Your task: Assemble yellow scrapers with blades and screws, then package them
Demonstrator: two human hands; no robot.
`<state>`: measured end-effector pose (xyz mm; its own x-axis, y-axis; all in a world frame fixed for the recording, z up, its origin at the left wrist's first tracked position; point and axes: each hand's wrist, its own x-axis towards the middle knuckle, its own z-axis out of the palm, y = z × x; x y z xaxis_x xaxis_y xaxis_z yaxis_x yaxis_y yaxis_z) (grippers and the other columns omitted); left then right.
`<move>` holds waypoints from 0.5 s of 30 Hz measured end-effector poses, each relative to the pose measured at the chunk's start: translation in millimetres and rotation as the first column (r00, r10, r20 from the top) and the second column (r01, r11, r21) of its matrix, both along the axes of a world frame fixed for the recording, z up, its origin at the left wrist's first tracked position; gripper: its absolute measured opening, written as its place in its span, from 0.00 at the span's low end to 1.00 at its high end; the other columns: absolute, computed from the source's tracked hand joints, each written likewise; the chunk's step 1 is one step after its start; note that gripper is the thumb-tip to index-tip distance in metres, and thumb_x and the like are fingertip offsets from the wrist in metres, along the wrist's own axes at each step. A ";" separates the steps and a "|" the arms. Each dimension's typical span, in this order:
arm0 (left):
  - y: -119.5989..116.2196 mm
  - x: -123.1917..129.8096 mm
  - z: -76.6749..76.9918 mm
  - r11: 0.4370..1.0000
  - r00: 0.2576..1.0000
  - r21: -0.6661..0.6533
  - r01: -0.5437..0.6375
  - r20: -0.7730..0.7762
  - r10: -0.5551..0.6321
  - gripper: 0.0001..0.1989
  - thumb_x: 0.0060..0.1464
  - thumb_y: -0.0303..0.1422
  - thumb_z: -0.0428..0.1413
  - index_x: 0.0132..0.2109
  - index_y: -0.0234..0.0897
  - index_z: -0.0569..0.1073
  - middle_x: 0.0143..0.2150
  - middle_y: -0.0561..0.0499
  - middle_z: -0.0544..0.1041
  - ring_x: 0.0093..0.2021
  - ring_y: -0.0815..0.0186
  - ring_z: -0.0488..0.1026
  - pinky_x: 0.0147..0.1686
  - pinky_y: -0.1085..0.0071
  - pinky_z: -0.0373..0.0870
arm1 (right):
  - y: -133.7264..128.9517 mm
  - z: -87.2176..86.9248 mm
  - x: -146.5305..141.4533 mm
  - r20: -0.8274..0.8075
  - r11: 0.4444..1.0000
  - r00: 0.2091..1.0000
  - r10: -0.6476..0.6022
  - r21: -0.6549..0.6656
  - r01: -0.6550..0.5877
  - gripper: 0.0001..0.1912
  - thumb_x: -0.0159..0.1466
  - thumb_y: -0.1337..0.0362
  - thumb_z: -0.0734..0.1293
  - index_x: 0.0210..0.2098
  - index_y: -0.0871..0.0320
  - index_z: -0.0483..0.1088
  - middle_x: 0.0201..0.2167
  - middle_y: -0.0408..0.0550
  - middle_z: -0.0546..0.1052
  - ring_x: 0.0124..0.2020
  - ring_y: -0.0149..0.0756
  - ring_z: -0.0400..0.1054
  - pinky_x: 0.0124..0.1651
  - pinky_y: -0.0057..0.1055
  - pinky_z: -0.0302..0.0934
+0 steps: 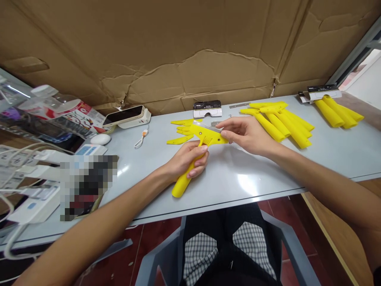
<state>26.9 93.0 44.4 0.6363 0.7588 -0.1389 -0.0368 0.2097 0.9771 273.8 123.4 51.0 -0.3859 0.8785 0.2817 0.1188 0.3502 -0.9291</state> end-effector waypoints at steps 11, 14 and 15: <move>2.8 -0.9 1.5 0.998 0.999 -0.041 -0.044 -0.021 0.043 0.29 0.60 0.48 0.67 0.21 0.39 0.63 0.13 0.59 0.59 0.10 0.77 0.54 0.11 0.80 0.52 | 5.6 12.6 12.9 -0.143 0.962 0.989 0.026 -0.266 -0.064 0.06 0.65 0.68 0.79 0.42 0.55 0.84 0.28 0.45 0.83 0.30 0.34 0.77 0.40 0.35 0.73; 3.1 -0.9 1.5 0.998 0.999 -0.050 -0.040 -0.011 0.039 0.29 0.59 0.49 0.67 0.21 0.40 0.63 0.12 0.59 0.58 0.10 0.76 0.53 0.11 0.80 0.51 | 10.6 7.6 16.9 -0.244 0.932 0.967 0.079 -0.325 -0.158 0.07 0.63 0.67 0.81 0.41 0.56 0.85 0.30 0.47 0.85 0.32 0.35 0.79 0.40 0.34 0.74; 3.2 -0.8 1.5 0.998 0.999 -0.051 -0.038 -0.006 0.038 0.29 0.59 0.49 0.67 0.21 0.40 0.63 0.12 0.59 0.58 0.10 0.76 0.53 0.10 0.80 0.51 | 12.1 5.8 17.6 -0.261 0.928 0.961 0.088 -0.330 -0.174 0.08 0.62 0.66 0.82 0.40 0.56 0.85 0.30 0.47 0.85 0.32 0.35 0.79 0.40 0.34 0.74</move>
<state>26.2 96.2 45.9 0.6066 0.7740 -0.1815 -0.0404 0.2581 0.9653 291.4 135.5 56.8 -0.4642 0.8832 0.0665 -0.1448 -0.0016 -0.9895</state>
